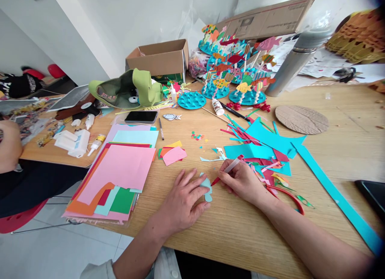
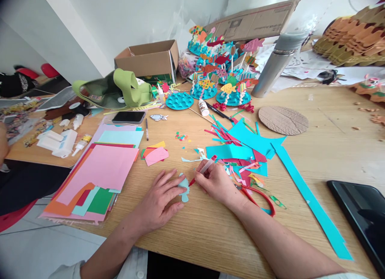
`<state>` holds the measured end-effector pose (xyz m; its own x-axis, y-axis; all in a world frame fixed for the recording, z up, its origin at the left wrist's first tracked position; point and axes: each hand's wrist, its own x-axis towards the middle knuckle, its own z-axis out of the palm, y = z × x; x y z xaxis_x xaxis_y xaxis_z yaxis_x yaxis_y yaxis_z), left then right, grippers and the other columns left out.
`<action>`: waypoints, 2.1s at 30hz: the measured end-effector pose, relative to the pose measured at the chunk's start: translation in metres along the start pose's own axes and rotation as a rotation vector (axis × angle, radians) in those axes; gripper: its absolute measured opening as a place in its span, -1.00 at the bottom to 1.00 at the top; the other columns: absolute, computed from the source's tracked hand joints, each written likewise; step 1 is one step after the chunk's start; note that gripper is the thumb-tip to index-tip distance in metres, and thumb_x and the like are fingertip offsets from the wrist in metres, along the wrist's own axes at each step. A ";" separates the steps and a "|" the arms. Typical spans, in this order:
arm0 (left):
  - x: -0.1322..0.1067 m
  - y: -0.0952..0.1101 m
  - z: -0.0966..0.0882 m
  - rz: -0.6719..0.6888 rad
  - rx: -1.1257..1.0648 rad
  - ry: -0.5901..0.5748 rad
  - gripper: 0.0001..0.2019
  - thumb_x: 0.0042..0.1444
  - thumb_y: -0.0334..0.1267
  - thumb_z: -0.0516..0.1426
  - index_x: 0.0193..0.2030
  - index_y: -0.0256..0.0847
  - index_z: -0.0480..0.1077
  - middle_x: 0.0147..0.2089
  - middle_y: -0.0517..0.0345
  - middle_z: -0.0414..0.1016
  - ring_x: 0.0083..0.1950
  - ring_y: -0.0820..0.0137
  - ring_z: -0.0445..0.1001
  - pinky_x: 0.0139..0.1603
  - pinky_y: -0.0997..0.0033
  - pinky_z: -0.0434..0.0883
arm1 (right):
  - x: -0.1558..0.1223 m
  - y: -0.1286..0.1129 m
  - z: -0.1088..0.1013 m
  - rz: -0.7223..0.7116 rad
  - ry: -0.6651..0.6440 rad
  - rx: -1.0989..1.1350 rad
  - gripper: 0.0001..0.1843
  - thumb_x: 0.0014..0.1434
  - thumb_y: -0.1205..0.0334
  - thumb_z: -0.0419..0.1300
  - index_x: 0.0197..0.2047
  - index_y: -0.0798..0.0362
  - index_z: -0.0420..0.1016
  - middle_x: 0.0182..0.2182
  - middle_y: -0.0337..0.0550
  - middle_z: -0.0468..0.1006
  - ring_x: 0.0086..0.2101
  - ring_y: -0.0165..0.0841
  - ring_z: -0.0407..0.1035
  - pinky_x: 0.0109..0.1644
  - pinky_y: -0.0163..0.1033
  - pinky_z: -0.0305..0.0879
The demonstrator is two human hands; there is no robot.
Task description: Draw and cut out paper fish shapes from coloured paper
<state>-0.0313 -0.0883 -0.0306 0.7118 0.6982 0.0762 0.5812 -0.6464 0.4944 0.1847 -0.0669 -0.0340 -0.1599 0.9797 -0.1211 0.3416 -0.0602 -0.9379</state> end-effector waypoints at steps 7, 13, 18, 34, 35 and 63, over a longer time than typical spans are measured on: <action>0.001 0.000 0.000 0.001 -0.007 0.006 -0.68 0.26 -0.10 0.02 0.08 -0.11 0.37 0.30 0.09 0.27 0.40 0.20 0.02 0.38 -0.06 -0.07 | 0.000 -0.001 0.001 -0.002 0.006 -0.008 -0.87 0.03 0.28 0.08 -0.52 0.00 0.22 -0.74 -0.37 0.36 -0.76 -0.50 0.20 -0.71 -0.40 0.06; 0.001 0.000 -0.001 0.003 -0.010 0.005 -0.69 0.26 -0.12 0.02 0.08 -0.12 0.37 0.29 0.08 0.28 0.40 0.19 0.03 0.38 -0.07 -0.06 | -0.001 -0.002 0.000 -0.006 -0.003 -0.026 -0.86 0.03 0.28 0.09 -0.53 0.00 0.23 -0.75 -0.36 0.37 -0.76 -0.50 0.19 -0.71 -0.40 0.07; 0.000 0.000 0.000 0.005 -0.005 0.009 -0.69 0.26 -0.12 0.02 0.08 -0.11 0.37 0.29 0.06 0.28 0.40 0.19 0.03 0.38 -0.08 -0.05 | -0.001 -0.003 0.000 -0.005 -0.003 -0.019 -0.86 0.03 0.28 0.09 -0.53 0.01 0.22 -0.75 -0.37 0.37 -0.77 -0.51 0.18 -0.71 -0.40 0.06; 0.001 0.001 -0.001 0.003 -0.001 0.010 -0.69 0.25 -0.12 0.03 0.08 -0.11 0.38 0.29 0.07 0.29 0.40 0.19 0.03 0.37 -0.07 -0.03 | -0.001 -0.001 0.000 -0.009 -0.007 -0.023 -0.86 0.03 0.29 0.09 -0.53 0.00 0.22 -0.75 -0.37 0.37 -0.76 -0.51 0.17 -0.69 -0.40 0.05; 0.001 0.001 -0.001 0.003 -0.001 0.007 -0.69 0.25 -0.12 0.03 0.08 -0.12 0.38 0.29 0.07 0.29 0.40 0.19 0.03 0.37 -0.07 -0.04 | -0.001 -0.001 0.000 -0.008 -0.011 -0.021 -0.86 0.03 0.29 0.09 -0.53 0.00 0.22 -0.75 -0.37 0.36 -0.76 -0.50 0.18 -0.69 -0.40 0.04; 0.001 0.001 0.000 0.000 -0.007 0.005 -0.69 0.26 -0.12 0.03 0.09 -0.11 0.37 0.30 0.09 0.27 0.40 0.19 0.03 0.38 -0.07 -0.06 | 0.000 0.002 -0.001 -0.040 -0.018 -0.055 -0.85 0.01 0.29 0.09 -0.55 0.01 0.23 -0.71 -0.36 0.31 -0.70 -0.49 0.20 -0.64 -0.38 0.07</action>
<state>-0.0305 -0.0879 -0.0299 0.7097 0.6998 0.0807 0.5785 -0.6444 0.5001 0.1861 -0.0671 -0.0355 -0.1908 0.9775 -0.0898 0.3846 -0.0097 -0.9230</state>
